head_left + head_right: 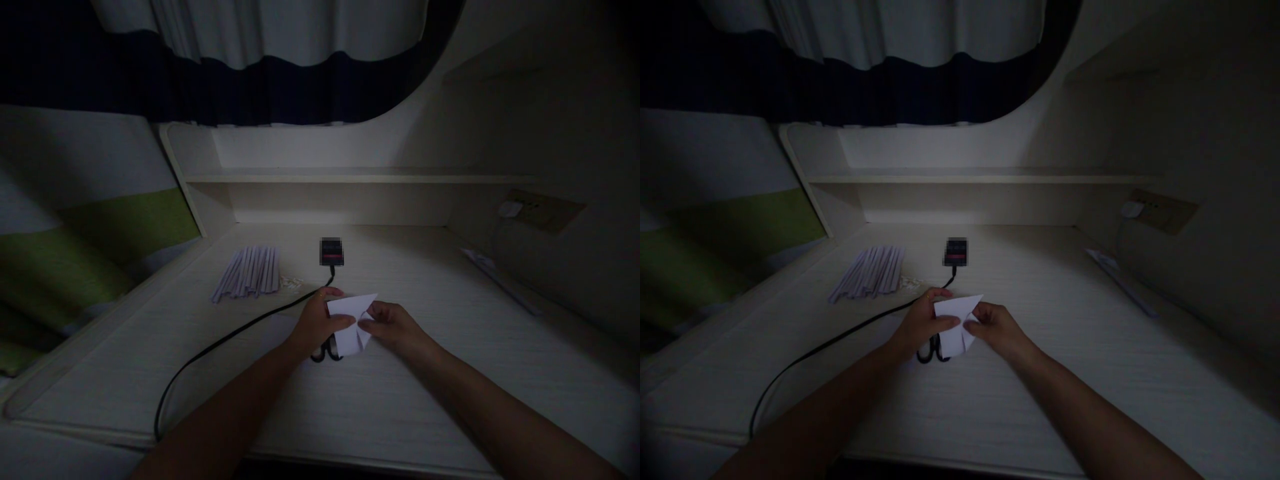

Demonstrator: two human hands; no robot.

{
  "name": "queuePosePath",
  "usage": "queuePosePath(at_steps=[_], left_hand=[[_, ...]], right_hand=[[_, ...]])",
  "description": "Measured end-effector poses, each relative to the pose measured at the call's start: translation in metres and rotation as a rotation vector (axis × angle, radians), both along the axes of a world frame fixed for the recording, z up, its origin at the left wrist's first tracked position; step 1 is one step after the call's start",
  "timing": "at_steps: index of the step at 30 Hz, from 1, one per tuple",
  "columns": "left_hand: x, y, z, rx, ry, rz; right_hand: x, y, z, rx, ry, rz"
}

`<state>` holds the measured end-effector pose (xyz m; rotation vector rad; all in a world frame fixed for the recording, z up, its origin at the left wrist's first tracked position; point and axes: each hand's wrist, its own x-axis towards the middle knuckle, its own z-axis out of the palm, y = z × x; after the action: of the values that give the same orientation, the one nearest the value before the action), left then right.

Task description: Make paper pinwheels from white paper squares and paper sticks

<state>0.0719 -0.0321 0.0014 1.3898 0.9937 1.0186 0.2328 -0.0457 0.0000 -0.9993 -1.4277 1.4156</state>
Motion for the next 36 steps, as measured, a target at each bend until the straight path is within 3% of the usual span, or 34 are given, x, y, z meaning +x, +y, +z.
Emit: queuePosePath(at_steps=[3, 5, 8, 12, 25, 30, 36], left_hand=[[0.005, 0.000, 0.004, -0.132, -0.185, 0.020], [0.008, 0.000, 0.003, -0.160, -0.270, -0.046], [0.010, -0.003, -0.001, -0.183, -0.281, -0.132], [0.011, -0.005, -0.003, -0.197, -0.222, -0.102], [0.008, -0.001, -0.002, -0.205, -0.112, -0.031], [0.002, 0.003, -0.005, -0.229, 0.000, -0.092], [0.000, 0.000, -0.005, -0.270, 0.110, -0.220]], right_hand=[[-0.001, -0.003, 0.005, 0.013, 0.060, -0.127], [-0.003, -0.004, 0.006, 0.020, 0.106, -0.189], [-0.006, -0.005, 0.002, 0.027, 0.148, -0.256], [-0.010, -0.004, -0.004, 0.024, 0.176, -0.309], [-0.017, -0.009, -0.004, -0.024, 0.235, -0.340], [0.004, 0.002, 0.001, 0.119, 0.188, -0.418], [0.017, 0.005, 0.011, 0.011, 0.002, -0.246]])
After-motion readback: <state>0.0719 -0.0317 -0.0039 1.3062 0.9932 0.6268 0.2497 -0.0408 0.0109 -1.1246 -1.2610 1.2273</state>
